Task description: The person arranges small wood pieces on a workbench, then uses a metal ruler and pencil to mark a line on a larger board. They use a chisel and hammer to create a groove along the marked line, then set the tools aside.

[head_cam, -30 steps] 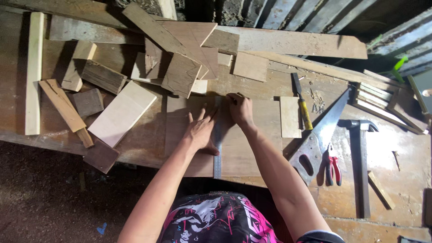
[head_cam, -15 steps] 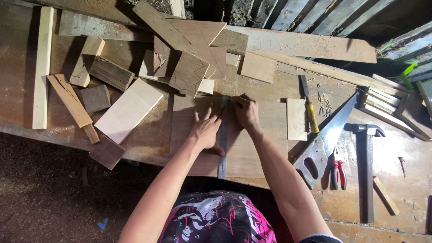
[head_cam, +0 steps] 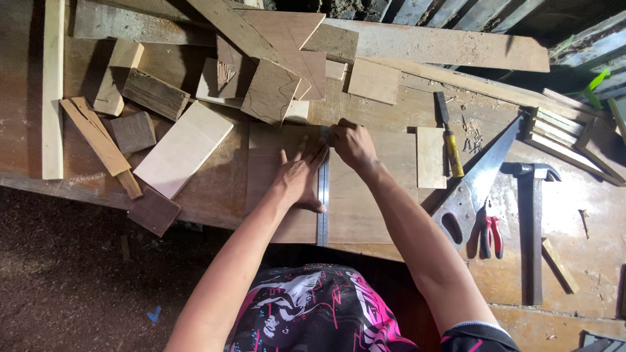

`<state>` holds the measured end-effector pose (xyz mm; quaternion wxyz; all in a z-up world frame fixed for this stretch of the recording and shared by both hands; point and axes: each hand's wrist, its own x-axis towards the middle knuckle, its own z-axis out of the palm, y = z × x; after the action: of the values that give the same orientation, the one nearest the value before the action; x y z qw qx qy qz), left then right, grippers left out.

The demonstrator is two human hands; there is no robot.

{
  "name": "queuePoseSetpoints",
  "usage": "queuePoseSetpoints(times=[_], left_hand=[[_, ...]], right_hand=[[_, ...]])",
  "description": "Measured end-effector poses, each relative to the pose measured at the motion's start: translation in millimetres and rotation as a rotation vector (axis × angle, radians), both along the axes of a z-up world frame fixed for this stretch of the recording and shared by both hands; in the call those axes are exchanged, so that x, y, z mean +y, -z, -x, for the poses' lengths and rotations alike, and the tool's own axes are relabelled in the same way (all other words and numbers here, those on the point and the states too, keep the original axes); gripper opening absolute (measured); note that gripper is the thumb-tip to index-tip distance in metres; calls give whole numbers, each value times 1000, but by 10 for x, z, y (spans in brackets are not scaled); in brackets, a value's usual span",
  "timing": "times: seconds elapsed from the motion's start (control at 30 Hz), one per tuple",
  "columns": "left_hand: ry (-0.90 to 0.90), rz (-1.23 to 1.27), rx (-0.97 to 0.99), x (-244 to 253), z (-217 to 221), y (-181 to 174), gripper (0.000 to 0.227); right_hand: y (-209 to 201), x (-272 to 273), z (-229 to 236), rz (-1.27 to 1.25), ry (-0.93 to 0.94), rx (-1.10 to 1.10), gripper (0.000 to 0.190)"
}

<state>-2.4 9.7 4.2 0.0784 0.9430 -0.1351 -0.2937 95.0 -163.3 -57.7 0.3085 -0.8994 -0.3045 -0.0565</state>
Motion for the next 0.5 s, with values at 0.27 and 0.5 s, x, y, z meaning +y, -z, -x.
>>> queuePoseSetpoints(times=[0.27, 0.5], left_hand=[[25, -68, 53, -36, -20, -304, 161], [18, -38, 67, -16, -4, -259, 160]], right_hand=[[-5, 33, -207, 94, 6, 120, 17], [-34, -54, -363, 54, 50, 329, 15]])
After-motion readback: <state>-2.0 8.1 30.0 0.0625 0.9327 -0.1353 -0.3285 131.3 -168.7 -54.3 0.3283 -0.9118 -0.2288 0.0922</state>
